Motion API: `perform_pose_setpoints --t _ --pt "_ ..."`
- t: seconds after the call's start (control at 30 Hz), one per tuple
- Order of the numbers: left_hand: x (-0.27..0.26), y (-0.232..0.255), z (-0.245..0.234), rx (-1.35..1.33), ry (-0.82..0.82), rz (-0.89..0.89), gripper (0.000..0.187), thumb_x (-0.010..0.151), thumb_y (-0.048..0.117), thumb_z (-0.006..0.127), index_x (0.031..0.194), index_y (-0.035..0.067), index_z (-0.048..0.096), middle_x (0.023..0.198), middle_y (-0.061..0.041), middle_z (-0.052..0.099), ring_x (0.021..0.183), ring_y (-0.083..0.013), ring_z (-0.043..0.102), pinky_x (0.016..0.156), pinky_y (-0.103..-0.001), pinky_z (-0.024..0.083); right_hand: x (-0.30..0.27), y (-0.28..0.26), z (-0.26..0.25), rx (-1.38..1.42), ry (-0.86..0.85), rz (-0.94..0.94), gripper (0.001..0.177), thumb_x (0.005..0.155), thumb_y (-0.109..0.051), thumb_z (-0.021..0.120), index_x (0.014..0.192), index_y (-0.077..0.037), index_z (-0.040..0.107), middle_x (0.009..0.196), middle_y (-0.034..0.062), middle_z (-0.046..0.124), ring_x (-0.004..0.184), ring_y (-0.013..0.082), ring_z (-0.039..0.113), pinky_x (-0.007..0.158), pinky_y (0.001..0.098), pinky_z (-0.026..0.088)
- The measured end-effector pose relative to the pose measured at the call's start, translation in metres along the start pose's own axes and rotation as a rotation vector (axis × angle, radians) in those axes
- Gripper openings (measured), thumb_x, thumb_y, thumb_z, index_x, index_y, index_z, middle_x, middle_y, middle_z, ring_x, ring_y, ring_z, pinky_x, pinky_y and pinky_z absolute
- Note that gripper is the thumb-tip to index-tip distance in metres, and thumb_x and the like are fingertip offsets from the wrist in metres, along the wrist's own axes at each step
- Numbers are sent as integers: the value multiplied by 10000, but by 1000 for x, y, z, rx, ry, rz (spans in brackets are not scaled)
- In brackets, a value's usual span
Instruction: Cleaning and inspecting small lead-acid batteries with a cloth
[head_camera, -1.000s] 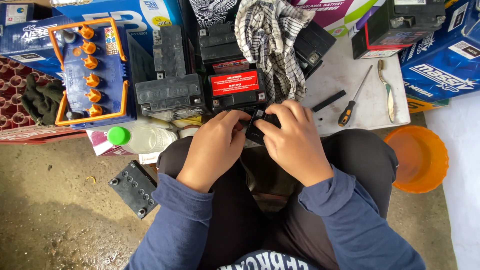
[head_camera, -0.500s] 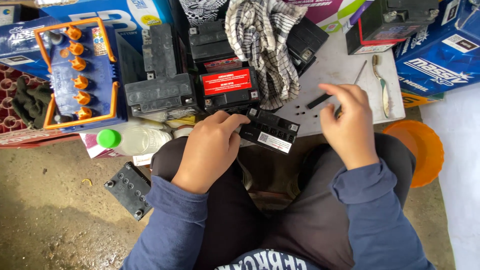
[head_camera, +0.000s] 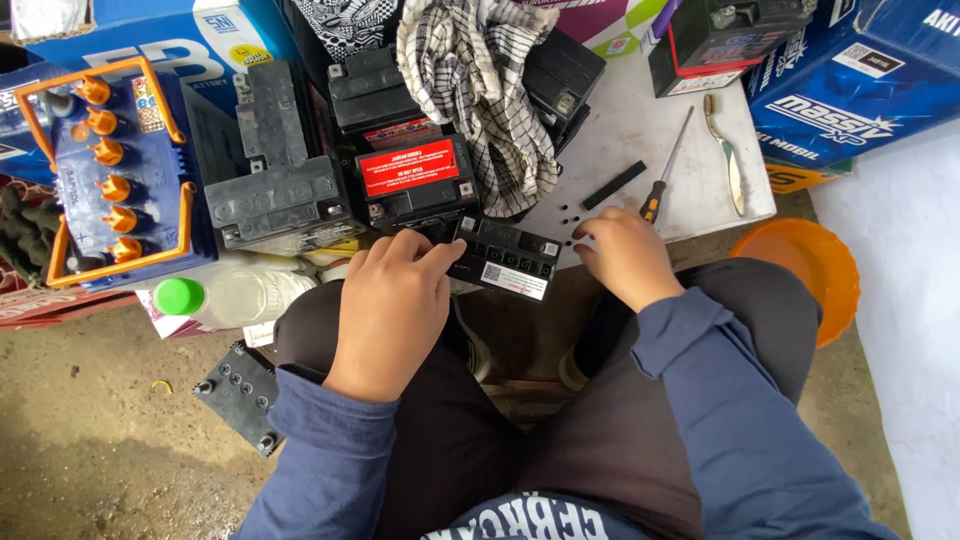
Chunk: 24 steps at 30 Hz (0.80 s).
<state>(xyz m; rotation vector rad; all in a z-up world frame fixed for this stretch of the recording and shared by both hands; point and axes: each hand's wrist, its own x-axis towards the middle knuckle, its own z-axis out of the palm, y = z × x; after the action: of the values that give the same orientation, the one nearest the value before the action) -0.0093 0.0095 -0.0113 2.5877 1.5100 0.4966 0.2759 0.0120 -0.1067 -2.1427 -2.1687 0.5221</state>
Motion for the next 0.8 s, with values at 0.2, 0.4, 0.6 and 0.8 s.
perform_pose_setpoints --t 0.2,0.4,0.6,0.8 --pt "3 -2 -1 -164 -18 -47 352 864 8 594 1104 191 775 857 -46 647 813 -281 680 716 -344 493 20 0 13 -112 -103 -34 241 845 -194 739 1051 -80 791 974 143 726 999 338 696 864 428 571" --pt "7 -3 -9 -265 -24 -105 368 845 -20 561 1117 142 749 878 -73 650 831 -311 683 717 -368 508 29 16 36 -158 -90 -46 239 822 -219 734 1011 -80 782 974 133 714 990 335 673 854 435 556" --pt "6 -5 -8 -293 -50 -102 350 848 -18 562 1108 140 736 898 -81 650 856 -337 684 736 -395 519 30 14 38 -189 -90 -43 284 816 -261 717 1029 -82 776 1007 119 719 1031 322 671 887 431 544" --pt "7 -5 -10 -306 -51 -79 356 841 -29 558 1112 123 733 881 -90 648 832 -334 684 722 -398 530 20 8 12 150 306 -21 99 837 -163 734 906 -96 759 842 77 676 852 330 681 772 418 560"
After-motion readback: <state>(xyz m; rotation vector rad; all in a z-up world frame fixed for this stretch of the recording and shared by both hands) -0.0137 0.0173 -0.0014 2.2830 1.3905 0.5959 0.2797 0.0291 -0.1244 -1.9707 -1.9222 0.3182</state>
